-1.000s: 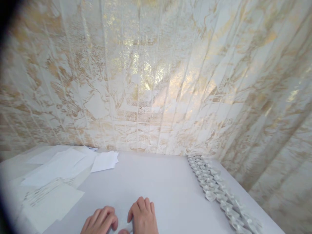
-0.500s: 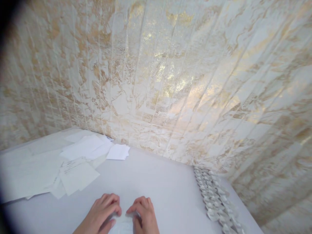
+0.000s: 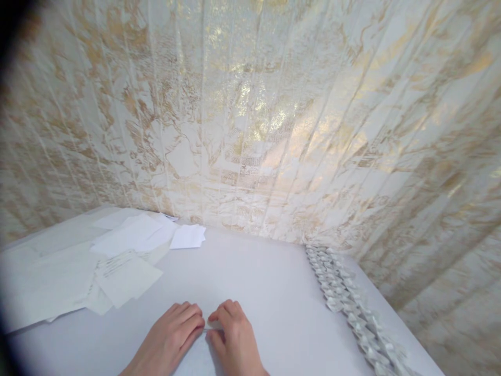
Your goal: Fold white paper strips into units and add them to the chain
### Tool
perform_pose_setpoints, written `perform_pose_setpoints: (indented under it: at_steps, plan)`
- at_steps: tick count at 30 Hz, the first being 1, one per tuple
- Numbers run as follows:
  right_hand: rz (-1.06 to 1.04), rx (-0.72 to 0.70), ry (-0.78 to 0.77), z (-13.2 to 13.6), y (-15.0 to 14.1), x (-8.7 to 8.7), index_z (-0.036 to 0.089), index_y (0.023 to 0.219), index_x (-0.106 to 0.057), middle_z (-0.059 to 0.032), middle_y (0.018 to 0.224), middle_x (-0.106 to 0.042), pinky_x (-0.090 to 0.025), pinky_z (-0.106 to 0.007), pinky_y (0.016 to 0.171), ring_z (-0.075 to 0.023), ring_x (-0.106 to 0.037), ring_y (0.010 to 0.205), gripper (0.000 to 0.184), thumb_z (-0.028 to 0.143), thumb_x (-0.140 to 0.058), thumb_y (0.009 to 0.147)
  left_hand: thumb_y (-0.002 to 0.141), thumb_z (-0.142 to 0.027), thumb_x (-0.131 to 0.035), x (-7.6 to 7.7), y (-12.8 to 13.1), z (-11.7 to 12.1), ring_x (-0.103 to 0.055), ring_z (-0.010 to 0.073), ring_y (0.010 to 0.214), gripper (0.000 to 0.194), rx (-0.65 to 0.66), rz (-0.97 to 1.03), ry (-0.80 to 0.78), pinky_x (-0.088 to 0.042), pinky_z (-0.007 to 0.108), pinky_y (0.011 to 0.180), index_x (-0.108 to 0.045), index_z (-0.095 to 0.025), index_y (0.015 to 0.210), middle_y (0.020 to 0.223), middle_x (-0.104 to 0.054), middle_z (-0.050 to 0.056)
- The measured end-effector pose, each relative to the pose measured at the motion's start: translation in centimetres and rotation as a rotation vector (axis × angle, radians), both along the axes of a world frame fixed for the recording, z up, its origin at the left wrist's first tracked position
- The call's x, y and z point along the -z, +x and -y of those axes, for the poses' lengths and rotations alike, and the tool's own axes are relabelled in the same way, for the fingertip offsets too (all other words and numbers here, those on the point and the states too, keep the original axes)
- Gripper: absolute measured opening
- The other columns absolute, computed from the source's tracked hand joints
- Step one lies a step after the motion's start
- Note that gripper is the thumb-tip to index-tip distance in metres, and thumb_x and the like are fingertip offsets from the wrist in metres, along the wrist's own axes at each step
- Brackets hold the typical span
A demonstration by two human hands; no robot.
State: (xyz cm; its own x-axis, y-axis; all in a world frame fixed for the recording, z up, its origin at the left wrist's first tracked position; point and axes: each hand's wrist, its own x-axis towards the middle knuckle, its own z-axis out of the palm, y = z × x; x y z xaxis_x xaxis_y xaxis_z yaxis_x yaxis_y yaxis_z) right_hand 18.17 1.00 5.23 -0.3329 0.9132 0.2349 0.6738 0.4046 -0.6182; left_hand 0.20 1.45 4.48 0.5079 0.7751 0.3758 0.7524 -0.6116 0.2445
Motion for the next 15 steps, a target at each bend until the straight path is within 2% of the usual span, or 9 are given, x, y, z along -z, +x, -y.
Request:
perform_pose_setpoints:
  at_steps: [4, 8, 12, 15]
  plan:
    - [0.162, -0.028, 0.089, 0.1, -0.2, 0.1, 0.022, 0.086, -0.063, -0.0014, 0.09, -0.067, -0.05, -0.026, 0.076, -0.0194, -0.064, 0.086, 0.029, -0.005, -0.064, 0.074, 0.09, 0.003, -0.044, -0.3, 0.3, 0.1, -0.057, 0.0207, 0.074, 0.029, -0.01, -0.025, 0.121, -0.04, 0.034, 0.071, -0.06, -0.019, 0.079, 0.08, -0.063, 0.001]
    - [0.336, -0.071, 0.191, 0.4, -0.2, 0.3, 0.021, 0.083, -0.06, -0.0024, 0.086, -0.068, -0.049, -0.025, 0.065, -0.0191, -0.067, 0.075, 0.023, -0.001, -0.062, 0.076, 0.09, 0.003, -0.043, -0.5, 0.4, 0.4, -0.057, 0.021, 0.078, 0.029, 0.056, 0.01, 0.198, -0.04, 0.038, 0.081, -0.058, -0.019, 0.08, 0.083, -0.063, 0.002]
    - [0.346, -0.082, 0.209, 0.7, 0.1, 0.7, 0.022, 0.085, -0.057, -0.0008, 0.083, -0.068, -0.046, -0.023, 0.055, -0.017, -0.069, 0.066, 0.019, 0.004, -0.057, 0.079, 0.092, 0.001, -0.043, -0.2, 0.2, 0.6, -0.058, 0.0198, 0.09, 0.026, 0.091, 0.068, 0.253, -0.039, 0.037, 0.089, -0.058, -0.019, 0.086, 0.097, -0.066, 0.002]
    - [0.311, -0.037, 0.281, 0.8, 0.0, 1.8, 0.024, 0.083, -0.055, 0.0007, 0.08, -0.067, -0.043, -0.022, 0.051, -0.0151, -0.068, 0.06, 0.018, 0.006, -0.053, 0.078, 0.092, 0.001, -0.044, -0.2, 0.3, 0.8, -0.059, 0.0191, 0.095, 0.026, 0.107, 0.084, 0.276, -0.038, 0.036, 0.092, -0.058, -0.02, 0.086, 0.1, -0.067, 0.001]
